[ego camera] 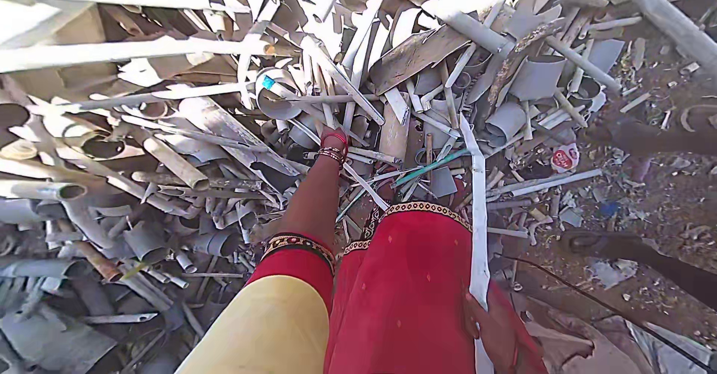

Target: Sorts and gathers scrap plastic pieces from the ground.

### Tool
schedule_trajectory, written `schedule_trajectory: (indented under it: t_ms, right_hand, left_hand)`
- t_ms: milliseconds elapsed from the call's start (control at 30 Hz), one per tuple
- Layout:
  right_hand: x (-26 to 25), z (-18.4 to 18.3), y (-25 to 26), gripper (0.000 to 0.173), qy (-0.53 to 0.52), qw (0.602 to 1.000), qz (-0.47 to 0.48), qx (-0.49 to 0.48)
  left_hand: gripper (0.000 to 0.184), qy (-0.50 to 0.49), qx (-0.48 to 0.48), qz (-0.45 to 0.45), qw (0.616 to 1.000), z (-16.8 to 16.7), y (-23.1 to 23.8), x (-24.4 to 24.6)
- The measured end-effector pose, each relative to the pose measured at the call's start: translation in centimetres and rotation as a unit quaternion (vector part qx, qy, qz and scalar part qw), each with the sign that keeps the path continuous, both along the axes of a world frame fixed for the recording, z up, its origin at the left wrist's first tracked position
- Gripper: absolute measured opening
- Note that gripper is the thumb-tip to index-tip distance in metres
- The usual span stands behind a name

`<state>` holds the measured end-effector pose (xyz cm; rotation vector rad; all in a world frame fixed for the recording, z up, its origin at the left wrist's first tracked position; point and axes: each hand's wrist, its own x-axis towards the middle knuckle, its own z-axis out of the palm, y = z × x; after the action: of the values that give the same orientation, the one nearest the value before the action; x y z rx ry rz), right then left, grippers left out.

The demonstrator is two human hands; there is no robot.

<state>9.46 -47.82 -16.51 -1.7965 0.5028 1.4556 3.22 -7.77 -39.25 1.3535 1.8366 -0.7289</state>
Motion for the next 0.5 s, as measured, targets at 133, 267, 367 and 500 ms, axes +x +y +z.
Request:
schedule_trajectory:
  t_ms: [133, 267, 367, 500]
  right_hand:
    - [-3.1, 4.7, -2.0, 0.014, -0.036, 0.998, 0.045, -0.012]
    - [-1.8, 6.9, 0.4, 0.034, -0.143, 0.97, 0.159, 0.116]
    - [1.0, 6.7, 4.4, 0.046, -0.237, 0.906, 0.279, 0.214]
    - [5.1, 8.4, 11.9, 0.044, -0.075, 0.933, 0.277, 0.216]
  left_hand:
    - [0.05, -0.045, 0.014, 0.138, 0.989, 3.5, -7.0, -0.2]
    - [0.042, -0.126, -0.029, 0.264, 0.956, 14.5, -15.9, -1.1]
    - [0.028, -0.189, -0.047, 0.364, 0.911, 23.8, -21.7, -2.4]
    - [0.033, -0.263, -0.07, 0.377, 0.885, 33.5, -27.1, -3.0]
